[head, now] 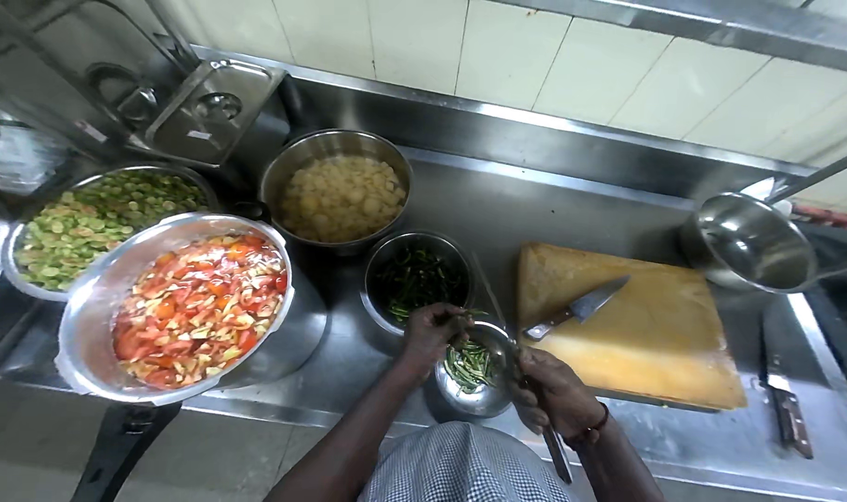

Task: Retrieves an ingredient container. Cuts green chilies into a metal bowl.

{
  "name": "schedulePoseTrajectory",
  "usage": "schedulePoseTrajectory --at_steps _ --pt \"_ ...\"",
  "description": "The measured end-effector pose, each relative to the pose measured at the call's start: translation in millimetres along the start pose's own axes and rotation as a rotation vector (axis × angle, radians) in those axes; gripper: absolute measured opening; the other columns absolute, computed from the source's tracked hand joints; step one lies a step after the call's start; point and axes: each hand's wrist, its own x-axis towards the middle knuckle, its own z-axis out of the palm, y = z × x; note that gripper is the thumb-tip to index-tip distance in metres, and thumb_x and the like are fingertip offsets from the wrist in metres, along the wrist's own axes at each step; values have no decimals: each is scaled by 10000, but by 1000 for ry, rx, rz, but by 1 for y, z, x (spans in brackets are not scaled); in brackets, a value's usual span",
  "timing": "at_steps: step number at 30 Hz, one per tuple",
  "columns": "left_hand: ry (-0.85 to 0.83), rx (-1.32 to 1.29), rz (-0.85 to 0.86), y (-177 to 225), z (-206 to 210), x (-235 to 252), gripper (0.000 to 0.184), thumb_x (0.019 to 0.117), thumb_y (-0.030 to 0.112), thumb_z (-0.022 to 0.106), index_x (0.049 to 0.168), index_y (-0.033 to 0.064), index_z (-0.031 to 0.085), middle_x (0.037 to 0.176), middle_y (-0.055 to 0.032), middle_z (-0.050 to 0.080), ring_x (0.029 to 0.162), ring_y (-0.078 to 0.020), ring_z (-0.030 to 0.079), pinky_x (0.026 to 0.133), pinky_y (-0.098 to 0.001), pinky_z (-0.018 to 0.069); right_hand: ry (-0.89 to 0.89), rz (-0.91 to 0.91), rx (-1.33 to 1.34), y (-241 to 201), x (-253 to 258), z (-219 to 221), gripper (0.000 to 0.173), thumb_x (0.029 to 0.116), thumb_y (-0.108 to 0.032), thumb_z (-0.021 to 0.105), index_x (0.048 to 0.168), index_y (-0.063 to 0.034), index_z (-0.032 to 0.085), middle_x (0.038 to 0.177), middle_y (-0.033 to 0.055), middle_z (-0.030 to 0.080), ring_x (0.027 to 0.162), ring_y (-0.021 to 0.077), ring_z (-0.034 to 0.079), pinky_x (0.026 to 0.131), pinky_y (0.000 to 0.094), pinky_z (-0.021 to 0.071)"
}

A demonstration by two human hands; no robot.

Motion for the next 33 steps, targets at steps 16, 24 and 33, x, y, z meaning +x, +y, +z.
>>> schedulePoseTrajectory --at_steps 16,24,33 --pt "-393 927 36 1 11 -7 220 987 129 648 1176 104 757 1189 -83 713 1131 -210 657 1038 -421 504 644 -169 -599 10 18 -3 319 975 -294 680 1149 -42 591 693 86 573 489 176 544 487 329 524" --pt "-135 1168 3 9 -12 23 249 1015 199 609 1212 106 728 1227 -139 686 1174 -308 644 1035 -519 498 664 -193 -511 9 12 -9 281 1024 -308 606 1161 -64 580 652 70 525 463 165 520 468 314 522" --pt "203 1502 -226 1 -50 70 380 1011 135 552 1365 5 594 1266 -264 644 1144 -456 641 919 -619 518 622 -150 -547 15 17 -4 293 1007 -320 624 1131 -60 570 655 62 508 469 167 509 479 324 517"
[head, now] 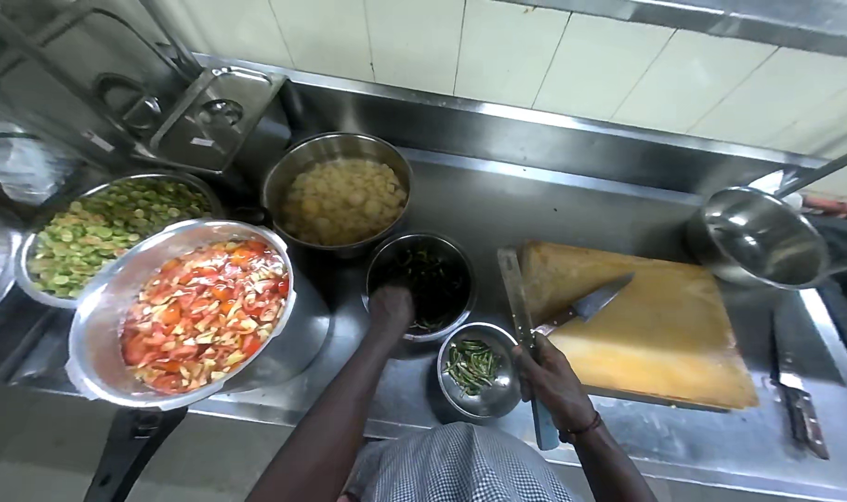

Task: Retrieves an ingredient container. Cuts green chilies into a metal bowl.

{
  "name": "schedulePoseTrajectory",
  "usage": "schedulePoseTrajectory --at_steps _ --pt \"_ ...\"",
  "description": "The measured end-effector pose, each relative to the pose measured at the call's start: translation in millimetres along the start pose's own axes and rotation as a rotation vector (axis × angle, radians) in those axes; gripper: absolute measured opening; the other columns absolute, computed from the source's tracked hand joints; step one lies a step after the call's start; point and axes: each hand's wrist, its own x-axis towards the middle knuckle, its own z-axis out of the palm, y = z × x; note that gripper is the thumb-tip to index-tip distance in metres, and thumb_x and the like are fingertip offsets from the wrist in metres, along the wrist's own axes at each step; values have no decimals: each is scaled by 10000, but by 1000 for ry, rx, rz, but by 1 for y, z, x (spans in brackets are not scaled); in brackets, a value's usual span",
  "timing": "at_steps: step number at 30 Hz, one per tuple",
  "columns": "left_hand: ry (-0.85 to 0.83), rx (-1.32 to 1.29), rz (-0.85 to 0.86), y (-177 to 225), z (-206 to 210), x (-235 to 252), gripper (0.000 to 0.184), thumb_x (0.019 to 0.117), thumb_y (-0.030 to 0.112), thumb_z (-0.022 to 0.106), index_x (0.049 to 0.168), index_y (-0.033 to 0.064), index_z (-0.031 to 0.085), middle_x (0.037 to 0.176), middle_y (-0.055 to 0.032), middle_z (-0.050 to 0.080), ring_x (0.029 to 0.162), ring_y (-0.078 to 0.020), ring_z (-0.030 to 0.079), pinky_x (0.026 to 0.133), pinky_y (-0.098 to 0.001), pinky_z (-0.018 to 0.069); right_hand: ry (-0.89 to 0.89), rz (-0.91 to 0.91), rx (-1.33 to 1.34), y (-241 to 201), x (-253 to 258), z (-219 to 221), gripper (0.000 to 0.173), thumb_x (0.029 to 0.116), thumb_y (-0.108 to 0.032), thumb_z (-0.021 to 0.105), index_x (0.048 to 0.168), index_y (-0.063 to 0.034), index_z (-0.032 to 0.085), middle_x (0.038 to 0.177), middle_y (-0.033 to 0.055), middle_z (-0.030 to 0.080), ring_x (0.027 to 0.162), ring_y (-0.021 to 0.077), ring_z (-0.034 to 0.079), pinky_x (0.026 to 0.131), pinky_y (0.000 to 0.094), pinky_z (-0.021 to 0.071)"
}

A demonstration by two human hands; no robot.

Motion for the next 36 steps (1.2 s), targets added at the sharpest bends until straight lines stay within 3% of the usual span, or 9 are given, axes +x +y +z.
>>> schedulePoseTrajectory --at_steps 6,11,14,18,21,24,28,33,36 --pt "10 -34 -23 0 0 0 380 969 156 623 1306 -18 607 1219 -281 653 1121 -473 645 904 -634 518 -5 2 -15 2 -1 -2 304 1004 -333 641 1125 -61 580 676 70 533 478 168 519 481 318 517" --pt "49 -513 54 -1 -14 -12 367 990 119 610 1337 0 621 1261 -252 652 1171 -407 638 1025 -589 485 -17 9 -31 3 -1 -1 280 1024 -306 616 1145 -57 574 685 76 540 483 173 525 485 326 518" --pt "-44 -871 170 2 -9 -28 334 975 19 627 1308 22 598 1128 -173 671 829 -255 699 776 -438 603 -48 -17 -65 4 0 0 245 1075 -278 510 1166 -58 568 681 70 530 507 174 534 507 331 522" --pt "-144 -1224 288 6 -6 -59 477 924 -128 580 1357 68 610 1143 -107 670 779 -154 645 674 -290 557 -104 -39 -206 1 -2 2 287 1094 -284 450 1241 -65 564 691 63 546 516 185 565 523 350 543" --pt "-218 -1250 310 0 -13 -83 454 981 -76 519 1349 160 642 1189 -67 665 828 -144 606 674 -276 503 -126 -80 -355 5 -3 3 321 1087 -328 457 1259 -90 586 679 51 556 502 177 567 515 359 545" --pt "-235 -1323 275 1 -13 -85 320 995 7 507 1226 112 703 1092 -51 693 793 -105 585 658 -243 467 -133 -117 -512 7 -4 5 298 1084 -353 461 1160 -99 596 686 47 564 527 175 579 532 368 540" --pt "-207 -1367 251 4 -13 -85 102 1011 106 616 1026 89 715 877 -25 655 698 -79 552 612 -203 451 -147 -149 -672 -1 -9 8 351 1081 -329 460 1288 -94 618 738 56 594 622 196 597 627 413 531" --pt "-211 -1373 241 5 -15 -85 76 998 99 640 953 73 694 870 -39 667 702 -86 571 618 -206 467 -135 -183 -746 -4 -12 11 301 1077 -318 472 1171 -85 637 715 55 586 635 206 600 638 414 520" --pt "-220 -1379 229 6 -17 -85 67 994 78 639 953 66 691 890 -42 675 700 -82 570 614 -200 464 -122 -183 -773 -6 -13 11 301 1076 -320 471 1170 -85 634 706 53 583 636 212 604 638 425 519"
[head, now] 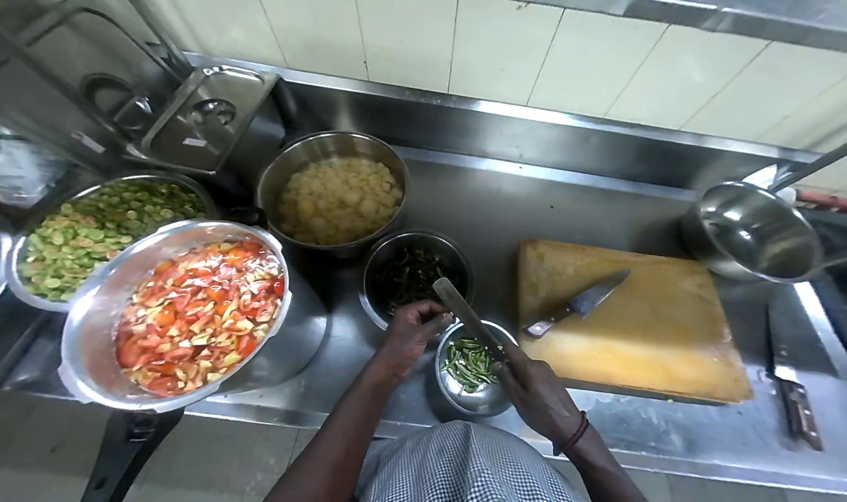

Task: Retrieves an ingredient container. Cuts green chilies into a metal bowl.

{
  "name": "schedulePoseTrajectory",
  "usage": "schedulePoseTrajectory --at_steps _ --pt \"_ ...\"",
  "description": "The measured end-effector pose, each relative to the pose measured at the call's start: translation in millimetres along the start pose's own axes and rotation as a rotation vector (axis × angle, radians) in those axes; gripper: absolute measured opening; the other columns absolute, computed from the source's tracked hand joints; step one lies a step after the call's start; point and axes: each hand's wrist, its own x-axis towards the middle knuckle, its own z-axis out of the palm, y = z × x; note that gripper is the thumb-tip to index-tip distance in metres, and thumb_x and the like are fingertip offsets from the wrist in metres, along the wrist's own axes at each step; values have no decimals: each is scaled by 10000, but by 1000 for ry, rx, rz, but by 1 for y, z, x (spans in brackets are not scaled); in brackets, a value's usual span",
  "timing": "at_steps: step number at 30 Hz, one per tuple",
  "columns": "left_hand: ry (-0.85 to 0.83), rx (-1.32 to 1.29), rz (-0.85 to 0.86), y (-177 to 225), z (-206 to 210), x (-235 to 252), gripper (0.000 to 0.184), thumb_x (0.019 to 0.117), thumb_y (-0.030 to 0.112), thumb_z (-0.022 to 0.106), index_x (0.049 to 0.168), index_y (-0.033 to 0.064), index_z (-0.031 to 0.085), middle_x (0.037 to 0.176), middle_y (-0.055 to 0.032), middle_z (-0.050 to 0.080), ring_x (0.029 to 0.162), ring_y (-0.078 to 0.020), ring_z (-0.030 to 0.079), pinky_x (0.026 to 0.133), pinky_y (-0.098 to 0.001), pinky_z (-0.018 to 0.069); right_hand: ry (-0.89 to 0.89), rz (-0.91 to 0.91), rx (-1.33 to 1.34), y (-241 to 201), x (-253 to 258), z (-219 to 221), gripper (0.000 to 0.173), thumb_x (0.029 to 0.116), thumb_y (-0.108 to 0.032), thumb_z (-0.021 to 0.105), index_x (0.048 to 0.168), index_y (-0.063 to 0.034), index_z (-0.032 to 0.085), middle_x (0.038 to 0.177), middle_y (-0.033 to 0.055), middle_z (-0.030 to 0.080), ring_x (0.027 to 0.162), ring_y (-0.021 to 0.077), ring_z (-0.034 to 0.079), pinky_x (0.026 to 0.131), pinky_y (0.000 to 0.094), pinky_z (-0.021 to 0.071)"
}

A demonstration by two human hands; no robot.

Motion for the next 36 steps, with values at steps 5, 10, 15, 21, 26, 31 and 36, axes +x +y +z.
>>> schedulePoseTrajectory --at_steps 5,10,15,21,26,31,36 --pt "31 -33 -17 1 3 6 73 969 3 646 914 32 684 809 -35 631 698 -89 567 653 -210 490 9 -11 -37 -2 0 -2 296 1076 -315 473 1163 -78 628 708 63 592 650 228 619 647 434 525" --pt "17 59 -39 6 7 4 69 955 1 665 896 27 689 811 -23 646 707 -78 562 663 -215 475 -41 20 -59 -7 2 -6 292 1082 -310 466 1174 -80 622 726 71 595 670 235 626 665 438 528" --pt "-67 42 -99 0 10 2 80 943 78 712 872 47 694 786 -35 650 684 -94 571 645 -240 485 -77 25 -109 -17 5 -6 308 1084 -317 463 1185 -70 617 784 100 626 734 273 650 714 473 535" --pt "-85 -98 -198 -6 17 3 23 938 48 705 922 36 695 821 -49 673 702 -102 607 669 -243 524 -59 69 -150 -26 7 2 307 1084 -334 455 1177 -84 607 795 106 638 768 293 669 730 482 543" --pt "-129 -229 -155 -9 12 3 210 937 14 669 1142 54 685 967 -67 695 772 -115 635 715 -255 547 95 8 40 -17 7 9 305 1079 -320 470 1136 -65 627 687 60 573 621 213 598 625 420 518" --pt "-113 -448 -183 -15 17 2 130 1012 26 576 1071 9 691 988 -142 720 867 -215 718 846 -380 607 146 -30 116 -8 9 13 304 1075 -338 478 1140 -85 633 668 26 552 574 166 562 581 375 505" --pt "-58 -330 -195 -8 18 0 97 1004 32 610 965 -4 692 896 -137 743 780 -189 738 747 -313 623 50 14 -56 -20 5 2 317 1086 -331 463 1212 -75 601 720 66 595 661 230 624 654 432 529"
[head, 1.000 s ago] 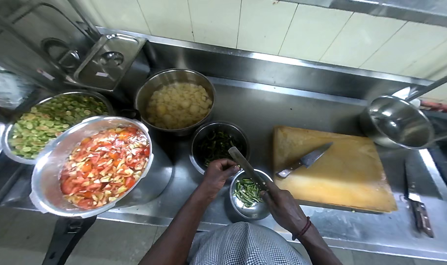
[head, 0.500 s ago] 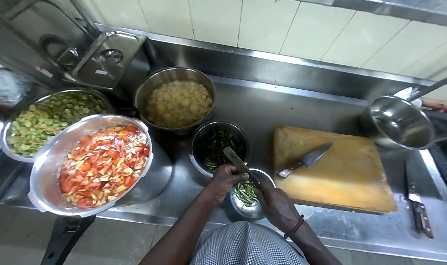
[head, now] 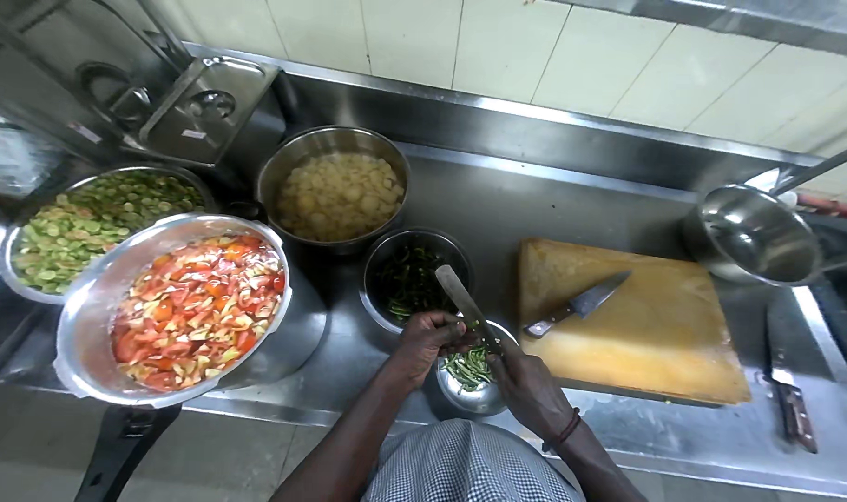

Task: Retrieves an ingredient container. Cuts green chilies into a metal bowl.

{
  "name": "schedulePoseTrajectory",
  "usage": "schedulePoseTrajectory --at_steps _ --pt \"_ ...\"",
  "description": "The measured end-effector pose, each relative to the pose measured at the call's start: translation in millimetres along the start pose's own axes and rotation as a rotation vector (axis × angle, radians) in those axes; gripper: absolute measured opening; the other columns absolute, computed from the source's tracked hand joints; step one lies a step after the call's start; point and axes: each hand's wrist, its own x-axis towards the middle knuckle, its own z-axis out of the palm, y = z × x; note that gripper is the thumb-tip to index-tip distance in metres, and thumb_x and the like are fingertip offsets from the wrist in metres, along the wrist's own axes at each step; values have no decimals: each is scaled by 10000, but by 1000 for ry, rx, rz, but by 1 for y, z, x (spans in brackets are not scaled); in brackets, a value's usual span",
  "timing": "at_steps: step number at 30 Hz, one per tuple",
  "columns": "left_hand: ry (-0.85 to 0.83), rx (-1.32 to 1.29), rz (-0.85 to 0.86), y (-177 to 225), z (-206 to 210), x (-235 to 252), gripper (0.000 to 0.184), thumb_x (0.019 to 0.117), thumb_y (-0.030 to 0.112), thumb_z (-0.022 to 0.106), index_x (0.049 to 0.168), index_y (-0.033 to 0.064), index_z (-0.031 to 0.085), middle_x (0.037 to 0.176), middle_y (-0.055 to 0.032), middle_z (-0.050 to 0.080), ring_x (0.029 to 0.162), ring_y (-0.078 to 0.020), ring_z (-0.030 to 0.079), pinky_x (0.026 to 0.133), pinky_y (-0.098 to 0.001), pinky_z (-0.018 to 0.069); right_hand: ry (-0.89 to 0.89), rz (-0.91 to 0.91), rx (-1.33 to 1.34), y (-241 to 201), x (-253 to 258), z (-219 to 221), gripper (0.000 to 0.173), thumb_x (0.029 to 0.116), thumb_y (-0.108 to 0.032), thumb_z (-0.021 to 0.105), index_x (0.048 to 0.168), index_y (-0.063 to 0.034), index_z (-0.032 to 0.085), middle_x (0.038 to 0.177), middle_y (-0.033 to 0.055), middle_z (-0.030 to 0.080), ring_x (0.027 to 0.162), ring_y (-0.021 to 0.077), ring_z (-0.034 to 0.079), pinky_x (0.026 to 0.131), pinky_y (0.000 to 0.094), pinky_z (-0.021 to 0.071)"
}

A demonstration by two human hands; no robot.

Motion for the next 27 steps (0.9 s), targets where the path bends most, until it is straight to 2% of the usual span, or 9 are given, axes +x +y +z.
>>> schedulePoseTrajectory --at_steps 5,7,10,15,17,19,21,24,27 --pt "-27 46 -31 2 -1 0 96 1010 15 591 984 -19 676 921 -148 749 798 -207 747 764 -328 625 -55 31 -89 -5 -1 -7 320 1087 -329 461 1261 -89 581 776 88 630 735 268 663 711 464 547" --pt "-34 15 -48 0 -1 1 96 1009 13 592 977 -25 674 914 -155 746 798 -224 746 781 -358 628 -80 64 -122 -10 1 -7 281 1088 -334 457 1192 -101 574 780 88 628 756 275 670 718 465 546" --pt "-27 -29 -86 -7 2 2 63 990 9 620 948 -24 652 861 -142 720 768 -227 735 781 -388 633 -100 69 -140 -15 4 -3 290 1087 -330 454 1183 -90 585 824 105 648 805 293 682 751 476 552" --pt "8 -117 -149 -11 8 1 38 985 12 630 983 -22 647 858 -121 694 749 -195 704 768 -357 622 -114 63 -147 -18 8 5 306 1087 -309 452 1239 -86 595 944 133 682 917 309 695 833 487 554" --pt "1 -123 -135 -10 8 2 40 987 14 628 993 -18 650 870 -117 692 758 -187 697 775 -352 617 -99 54 -102 -17 9 5 298 1086 -301 465 1243 -82 593 902 133 677 874 310 694 807 490 555" --pt "-23 -126 -114 -9 7 1 97 997 10 605 1076 -11 656 915 -113 697 786 -183 699 801 -351 613 -32 24 -24 -13 8 6 288 1083 -282 478 1233 -71 603 834 122 661 797 289 682 760 480 553" --pt "-46 -142 -87 -9 3 1 156 1016 13 572 1153 -11 643 988 -139 710 857 -220 725 853 -390 614 64 6 47 -7 7 9 291 1082 -284 481 1206 -60 621 765 97 634 708 251 653 697 451 546" --pt "-23 -127 -57 -12 3 -1 112 1022 16 567 1061 -25 664 1012 -177 739 893 -264 750 860 -413 620 125 4 88 -2 6 10 269 1076 -283 501 1128 -47 618 732 86 602 661 240 622 650 442 534" --pt "33 -131 -30 -14 6 -1 116 1031 35 565 1019 -30 661 976 -181 741 853 -269 753 834 -414 628 88 9 56 -2 5 8 271 1079 -297 497 1116 -52 607 720 84 597 663 239 627 650 441 531"
